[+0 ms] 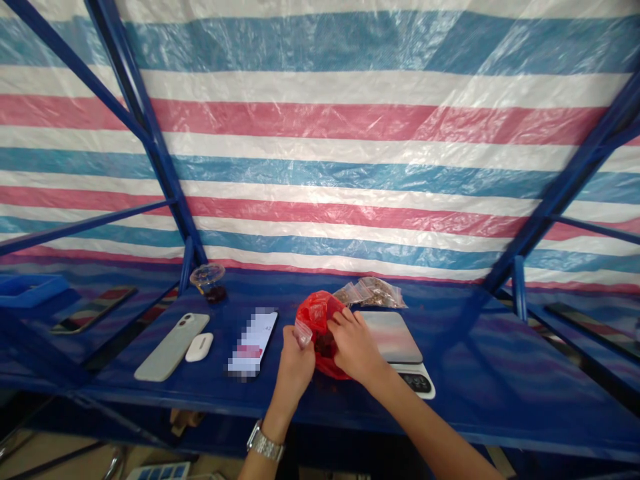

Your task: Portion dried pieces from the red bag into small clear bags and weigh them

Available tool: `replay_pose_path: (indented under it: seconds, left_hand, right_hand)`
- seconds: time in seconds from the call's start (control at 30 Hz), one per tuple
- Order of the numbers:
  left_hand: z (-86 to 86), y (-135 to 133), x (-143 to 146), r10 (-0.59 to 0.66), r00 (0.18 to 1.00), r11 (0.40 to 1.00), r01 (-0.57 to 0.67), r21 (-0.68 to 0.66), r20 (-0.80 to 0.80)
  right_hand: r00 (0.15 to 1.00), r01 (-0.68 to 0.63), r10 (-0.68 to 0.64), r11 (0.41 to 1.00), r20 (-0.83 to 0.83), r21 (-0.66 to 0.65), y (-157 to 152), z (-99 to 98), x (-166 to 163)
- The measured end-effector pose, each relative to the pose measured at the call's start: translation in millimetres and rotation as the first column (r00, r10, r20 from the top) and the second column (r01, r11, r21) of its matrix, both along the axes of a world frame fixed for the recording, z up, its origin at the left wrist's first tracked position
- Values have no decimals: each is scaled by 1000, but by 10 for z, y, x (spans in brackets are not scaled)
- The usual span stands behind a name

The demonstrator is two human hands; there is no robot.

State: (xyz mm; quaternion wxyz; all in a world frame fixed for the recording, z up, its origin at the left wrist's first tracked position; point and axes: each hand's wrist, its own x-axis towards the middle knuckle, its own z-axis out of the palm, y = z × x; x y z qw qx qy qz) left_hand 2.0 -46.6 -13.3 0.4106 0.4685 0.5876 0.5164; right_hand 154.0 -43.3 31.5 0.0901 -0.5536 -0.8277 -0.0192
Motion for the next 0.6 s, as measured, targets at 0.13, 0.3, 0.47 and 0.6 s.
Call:
replay_pose_path:
  seconds: [0.13,0.3,0.47,0.6]
  left_hand:
    - [20,-18,8,24,999,1000,-25,10,31]
    - [1,-28,61,53,994,998,-55,19,91]
    - [-32,-4,83,58,965,997,-68,27,255]
    - [-44,-10,28,61,973,998,-66,15,220]
  right_hand:
    - [1000,-3,3,1000,3,-8,1,-9,67]
    - [998,-17,13,998,-58,-60,-4,-60,91]
    - [996,-17,9,996,-91,-87,-3,-111,96]
    - [980,11,-30,995,-195,-98,2,-134,96]
